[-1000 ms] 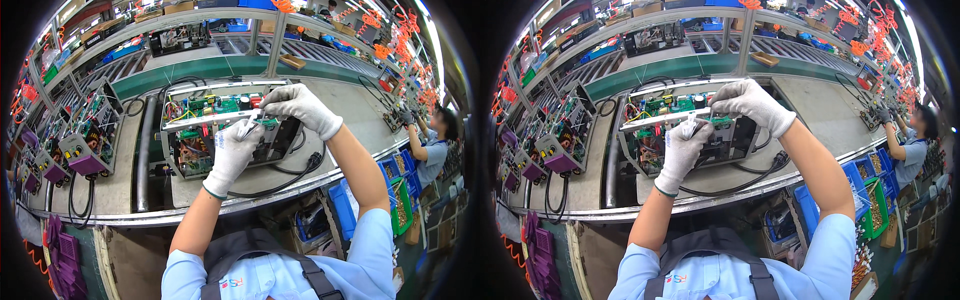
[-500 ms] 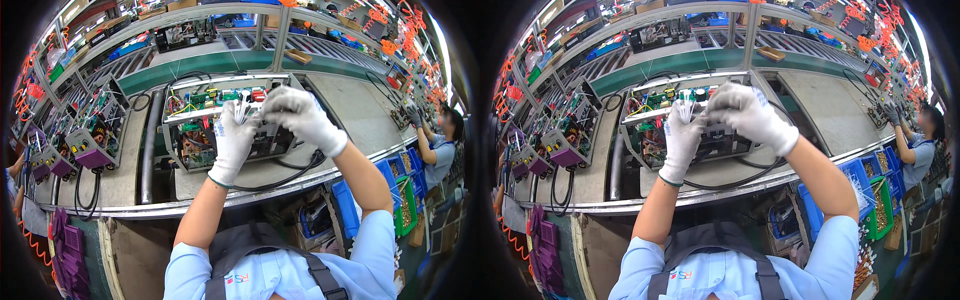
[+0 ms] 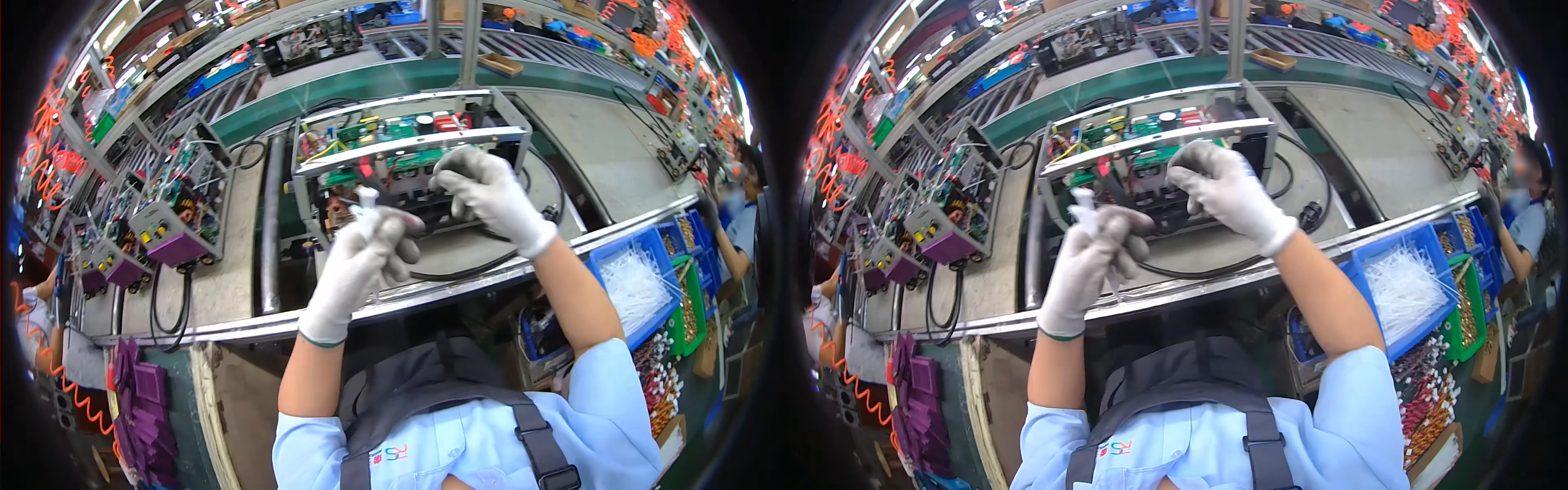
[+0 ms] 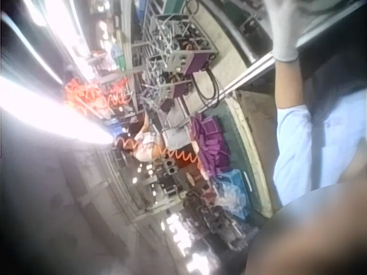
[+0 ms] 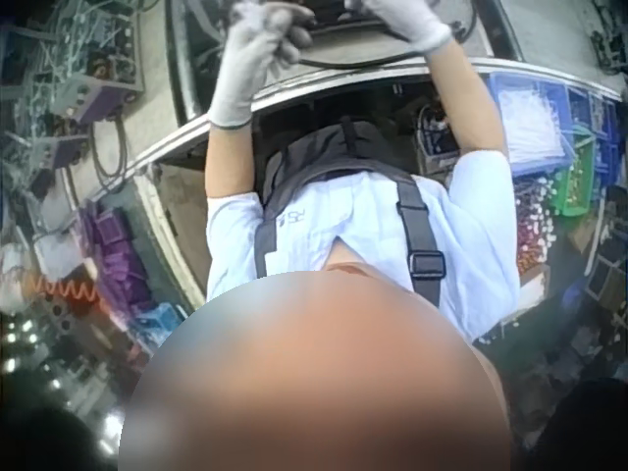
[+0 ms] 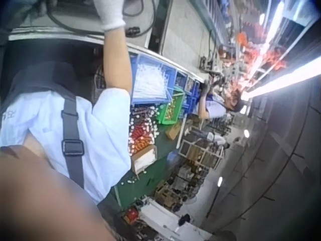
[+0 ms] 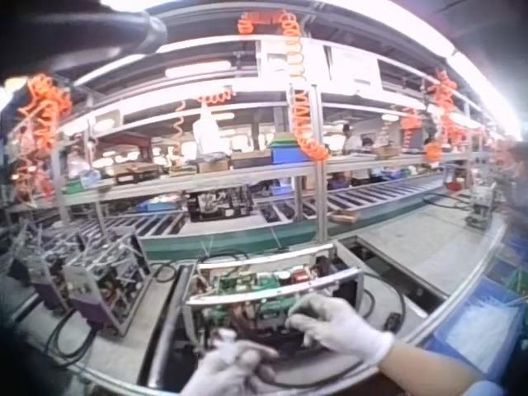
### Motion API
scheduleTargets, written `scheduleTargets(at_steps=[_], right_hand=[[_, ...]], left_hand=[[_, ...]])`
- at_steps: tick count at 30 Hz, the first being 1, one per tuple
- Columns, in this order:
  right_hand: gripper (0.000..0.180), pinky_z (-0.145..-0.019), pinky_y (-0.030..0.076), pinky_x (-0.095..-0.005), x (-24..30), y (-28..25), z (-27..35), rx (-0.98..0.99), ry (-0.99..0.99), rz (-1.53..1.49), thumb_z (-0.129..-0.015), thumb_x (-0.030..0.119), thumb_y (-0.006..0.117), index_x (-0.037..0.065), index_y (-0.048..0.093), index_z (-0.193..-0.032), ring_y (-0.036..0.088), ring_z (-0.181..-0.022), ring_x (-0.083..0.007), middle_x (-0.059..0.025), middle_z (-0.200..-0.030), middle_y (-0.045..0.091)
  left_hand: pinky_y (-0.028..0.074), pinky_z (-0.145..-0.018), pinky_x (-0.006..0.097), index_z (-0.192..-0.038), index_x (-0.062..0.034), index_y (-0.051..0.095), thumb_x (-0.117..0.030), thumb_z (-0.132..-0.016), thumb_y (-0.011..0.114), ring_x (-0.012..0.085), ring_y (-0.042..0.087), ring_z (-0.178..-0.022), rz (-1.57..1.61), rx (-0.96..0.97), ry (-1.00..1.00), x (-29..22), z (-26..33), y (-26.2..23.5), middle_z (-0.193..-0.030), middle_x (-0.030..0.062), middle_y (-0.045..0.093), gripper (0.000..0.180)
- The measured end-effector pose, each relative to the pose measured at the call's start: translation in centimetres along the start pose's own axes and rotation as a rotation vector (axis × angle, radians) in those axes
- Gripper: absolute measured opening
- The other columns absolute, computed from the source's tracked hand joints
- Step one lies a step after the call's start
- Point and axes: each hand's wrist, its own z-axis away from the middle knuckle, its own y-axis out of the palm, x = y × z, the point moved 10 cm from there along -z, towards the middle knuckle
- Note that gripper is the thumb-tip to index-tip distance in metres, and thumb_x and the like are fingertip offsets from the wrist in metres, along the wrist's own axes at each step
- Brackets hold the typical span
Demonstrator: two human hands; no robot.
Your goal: The person assembles an electronic device by connecting wires to a circuit board and securing them with zip ties. They use a soldering iron to solder connections, organize cables with zip ties, and place the finished unit on a conveyor belt.
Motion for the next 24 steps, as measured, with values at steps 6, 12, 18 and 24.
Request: scheduleTargets(at_steps=[6, 12, 18, 24], right_hand=[[0.023, -0.062, 0.049, -0.0209, 5.1, 5.3, 4.4, 0.259, -0.256, -0.081, -0.085, 0.006, 0.071, 0.001, 0.067, -0.107, 0.058, -0.074, -0.0041, -0.0036, -0.096, 0.067], [0.011, -0.059, 0.05, -0.0211, 3.7, 5.3, 4.9, 0.189, -0.18, 0.053, -0.082, 0.007, 0.076, 0.0, 0.07, -0.088, 0.059, -0.067, -0.0033, -0.0027, -0.075, 0.069], [0.014, -0.053, 0.049, -0.0189, 5.0, 1.4, 3.0, -0.076, -0.086, -0.035, -0.086, 0.005, 0.071, -0.001, 0.068, -0.099, 0.062, -0.062, -0.0058, -0.0042, -0.078, 0.068], [0.019, -0.075, 0.054, -0.0225, 5.1, 7.9, 0.5, 0.35, -0.194, -0.114, -0.087, -0.003, 0.066, -0.001, 0.066, -0.106, 0.064, -0.084, -0.0074, -0.0041, -0.094, 0.069]], left_hand=[[0.035, -0.051, 0.02, -0.099, -0.0053, 0.065, -0.023, -0.099, 0.051, 0.0031, 0.045, -0.057, -0.139, 0.186, -0.03, 2.2, 1.8, 1.4, -0.07, -0.0018, 0.06, 0.023], [0.041, -0.061, 0.023, -0.104, -0.0034, 0.063, -0.019, -0.098, 0.052, 0.0064, 0.055, -0.067, 0.022, 0.26, -0.101, 4.3, 4.2, 2.5, -0.078, -0.0006, 0.06, 0.02], [0.048, -0.073, 0.023, -0.09, 0.0, 0.068, -0.01, -0.097, 0.052, 0.0098, 0.059, -0.077, -0.31, -0.677, 0.253, -0.8, 6.1, -10.9, -0.102, 0.0046, 0.068, 0.02], [0.038, -0.054, 0.019, -0.111, -0.0011, 0.067, -0.013, -0.094, 0.062, 0.0011, 0.049, -0.061, -0.089, -0.073, 0.044, 0.7, 3.0, -5.6, -0.078, -0.006, 0.062, 0.022]])
